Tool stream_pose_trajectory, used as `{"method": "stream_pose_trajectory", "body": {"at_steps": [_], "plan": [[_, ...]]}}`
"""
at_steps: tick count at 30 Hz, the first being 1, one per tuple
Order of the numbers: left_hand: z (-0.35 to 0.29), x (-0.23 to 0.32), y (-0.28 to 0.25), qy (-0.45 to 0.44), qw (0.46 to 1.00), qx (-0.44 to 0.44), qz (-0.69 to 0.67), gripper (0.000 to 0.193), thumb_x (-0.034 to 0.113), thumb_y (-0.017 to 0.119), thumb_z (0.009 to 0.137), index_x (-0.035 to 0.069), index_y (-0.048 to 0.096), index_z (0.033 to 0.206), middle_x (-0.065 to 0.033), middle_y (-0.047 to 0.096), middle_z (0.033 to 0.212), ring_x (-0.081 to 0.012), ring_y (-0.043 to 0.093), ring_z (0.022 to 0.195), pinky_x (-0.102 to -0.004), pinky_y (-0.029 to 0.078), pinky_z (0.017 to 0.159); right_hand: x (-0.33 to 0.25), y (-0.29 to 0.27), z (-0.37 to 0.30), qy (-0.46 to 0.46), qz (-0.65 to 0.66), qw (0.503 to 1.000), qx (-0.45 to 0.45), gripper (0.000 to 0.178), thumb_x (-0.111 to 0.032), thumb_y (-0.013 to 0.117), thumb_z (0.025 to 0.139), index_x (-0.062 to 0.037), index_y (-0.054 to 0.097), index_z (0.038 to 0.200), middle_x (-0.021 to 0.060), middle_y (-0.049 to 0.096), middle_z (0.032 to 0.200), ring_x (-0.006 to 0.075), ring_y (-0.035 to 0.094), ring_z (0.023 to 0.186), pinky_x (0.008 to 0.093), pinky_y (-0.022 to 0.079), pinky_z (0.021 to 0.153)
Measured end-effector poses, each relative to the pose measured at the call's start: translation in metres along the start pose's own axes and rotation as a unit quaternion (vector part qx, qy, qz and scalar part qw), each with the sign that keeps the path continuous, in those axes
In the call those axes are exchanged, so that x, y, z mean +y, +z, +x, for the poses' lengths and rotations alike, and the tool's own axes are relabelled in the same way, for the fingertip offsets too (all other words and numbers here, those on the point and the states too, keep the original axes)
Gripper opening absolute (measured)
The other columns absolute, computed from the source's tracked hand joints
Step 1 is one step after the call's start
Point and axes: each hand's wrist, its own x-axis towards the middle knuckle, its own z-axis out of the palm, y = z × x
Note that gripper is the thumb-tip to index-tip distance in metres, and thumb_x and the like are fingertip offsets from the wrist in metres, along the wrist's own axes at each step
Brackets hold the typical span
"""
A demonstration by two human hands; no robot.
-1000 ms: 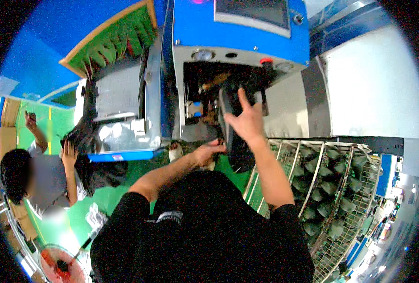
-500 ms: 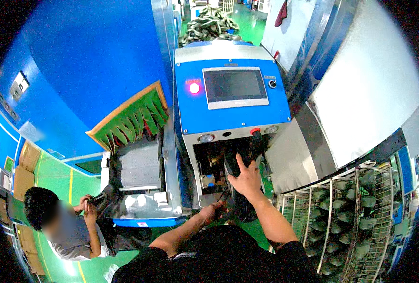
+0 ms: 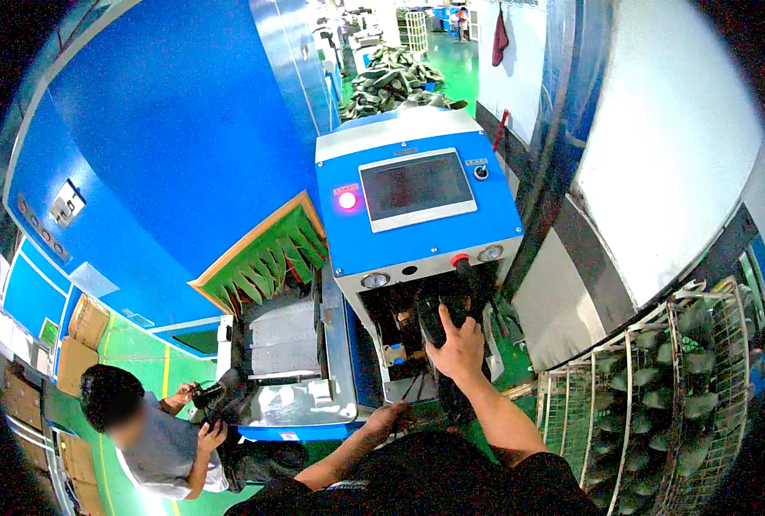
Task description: The person places shoes into a machine for sole attachment, takes them out, removes internal molds by hand, and places the molds onto a large metal rack.
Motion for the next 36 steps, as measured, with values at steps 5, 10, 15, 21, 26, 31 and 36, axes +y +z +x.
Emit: {"method": "stream_pose_trajectory", "body": {"at_steps": [5, 10, 15, 21, 26, 31, 36], "plan": [[-0.011, 0.016, 0.021, 0.004, 0.985, 0.025, 0.172, 0.038, 0.033, 0.046, 0.103, 0.002, 0.069, 0.104, -0.0118, 0.072, 0.097, -0.018, 0.061, 0.069, -0.0332, 0.049, 0.062, 0.004, -0.012, -0.014, -0.016, 0.046, 0.995, 0.084, 0.085, -0.038, 0.08, 0.075, -0.0214, 0.044, 0.15, 0.0276, 0.049, 0.108, 0.0442, 0.054, 0.092, 0.0532, 0.047, 0.082], [-0.002, 0.003, 0.023, -0.003, 0.993, 0.033, 0.116, 0.039, 0.035, 0.044, 0.103, 0.003, 0.064, 0.114, -0.012, 0.072, 0.099, -0.0202, 0.066, 0.078, -0.0337, 0.052, 0.069, 0.009, -0.045, -0.074, -0.043, 0.07, 0.985, 0.154, 0.084, -0.034, 0.081, 0.073, -0.0164, 0.046, 0.147, 0.0308, 0.049, 0.112, 0.0471, 0.053, 0.094, 0.0542, 0.047, 0.082], [-0.019, 0.017, 0.05, -0.024, 0.998, -0.053, -0.024, 0.048, 0.041, 0.044, 0.104, 0.004, 0.052, 0.134, -0.0182, 0.069, 0.112, -0.0278, 0.069, 0.097, -0.0404, 0.054, 0.083, 0.05, -0.047, -0.143, -0.005, 0.118, 0.984, 0.13, 0.096, -0.032, 0.083, 0.071, -0.0087, 0.038, 0.153, 0.0402, 0.044, 0.127, 0.0551, 0.047, 0.113, 0.0568, 0.043, 0.097], [-0.044, 0.046, 0.081, -0.055, 0.982, -0.181, -0.021, 0.082, 0.068, 0.034, 0.1, 0.001, 0.04, 0.147, -0.0211, 0.057, 0.138, -0.0349, 0.062, 0.119, -0.0497, 0.047, 0.105, 0.061, -0.045, -0.185, -0.054, 0.128, 0.979, 0.15, 0.09, -0.038, 0.083, 0.072, -0.0156, 0.044, 0.15, 0.0386, 0.043, 0.128, 0.0544, 0.048, 0.111, 0.0611, 0.044, 0.092], [-0.047, 0.053, 0.078, -0.164, 0.91, -0.362, -0.117, 0.091, 0.077, 0.036, 0.093, 0.008, 0.036, 0.152, -0.0175, 0.054, 0.142, -0.0311, 0.056, 0.128, -0.0474, 0.042, 0.11, 0.052, -0.092, -0.214, -0.091, 0.129, 0.987, 0.01, 0.072, -0.034, 0.083, 0.072, -0.0236, 0.056, 0.138, 0.0292, 0.05, 0.127, 0.049, 0.052, 0.112, 0.0557, 0.046, 0.091], [-0.082, 0.079, 0.103, -0.182, 0.946, -0.267, 0.039, 0.087, 0.078, 0.037, 0.093, 0.014, 0.038, 0.152, -0.0085, 0.051, 0.148, -0.0268, 0.054, 0.13, -0.0461, 0.042, 0.11, 0.053, -0.16, -0.213, -0.087, 0.228, 0.962, -0.123, 0.082, -0.029, 0.086, 0.074, -0.0246, 0.047, 0.145, 0.0242, 0.056, 0.128, 0.0412, 0.06, 0.109, 0.0492, 0.049, 0.094], [-0.091, 0.069, 0.103, -0.239, 0.914, -0.298, 0.135, 0.077, 0.061, 0.05, 0.096, 0.003, 0.045, 0.146, -0.0145, 0.052, 0.145, -0.0288, 0.053, 0.129, -0.0419, 0.039, 0.111, 0.075, -0.126, -0.216, 0.346, 0.434, 0.802, -0.22, 0.101, -0.05, 0.064, 0.095, -0.0208, -0.005, 0.162, 0.0167, 0.066, 0.117, 0.0225, 0.066, 0.094, 0.0378, 0.052, 0.085]]}}
